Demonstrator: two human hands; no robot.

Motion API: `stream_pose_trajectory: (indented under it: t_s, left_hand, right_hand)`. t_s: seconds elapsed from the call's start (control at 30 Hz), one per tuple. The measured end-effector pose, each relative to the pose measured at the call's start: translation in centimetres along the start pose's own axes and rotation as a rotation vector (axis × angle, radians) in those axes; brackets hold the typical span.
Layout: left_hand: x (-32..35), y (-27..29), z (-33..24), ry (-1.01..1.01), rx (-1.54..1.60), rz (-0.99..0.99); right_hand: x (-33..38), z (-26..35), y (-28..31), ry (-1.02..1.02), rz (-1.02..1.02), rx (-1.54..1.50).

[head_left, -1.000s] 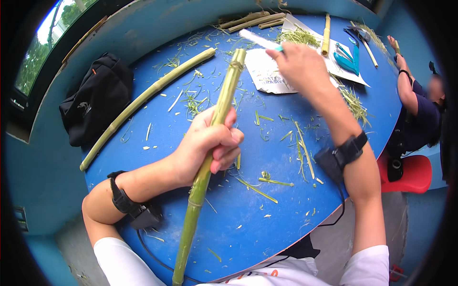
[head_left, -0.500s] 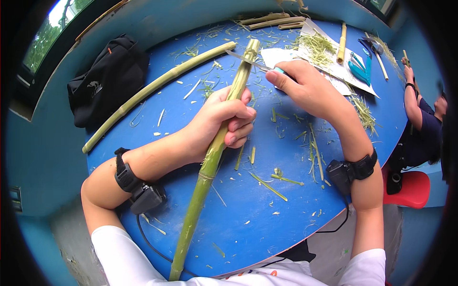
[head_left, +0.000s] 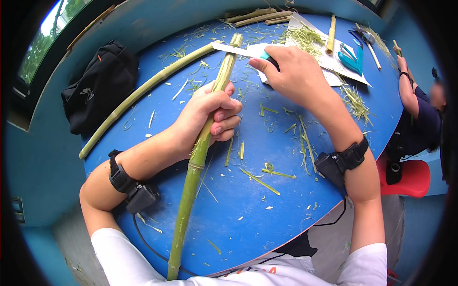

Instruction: The person strips the outer layer from bamboo stalks using a small knife.

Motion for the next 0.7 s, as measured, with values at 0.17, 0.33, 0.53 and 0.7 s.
stream_pose_trajectory:
  t_s: [0.17,0.33,0.53,0.7]
  left_hand:
    - [0.1,0.1,0.2,-0.017,-0.137,-0.129]
    - [0.3,0.3,0.2,-0.021,-0.235,-0.218]
    - [0.7,0.1,0.6,-0.11,-0.524,-0.239]
    - [0.9,0.2,0.4,-0.109,-0.474,-0.249]
  right_hand:
    - [0.1,0.3,-0.1,-0.011,-0.003,0.001]
    - [0.2,0.5,0.0,-0.061,0.045,-0.026]
    - [0.6,0.8,-1.2,-0.083,0.173,-0.217]
    - [0.8,1.4,-0.9,-0.111,0.182,-0.192]
Point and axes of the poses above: each hand's wrist, its own x-axis away from the middle knuckle, its own y-axis out of the back of the hand, z = x × y, the point moved 5 cm from there along -x, towards the middle knuckle, and after that the axes turned 10 degrees about -x, right-handed, at the moved point
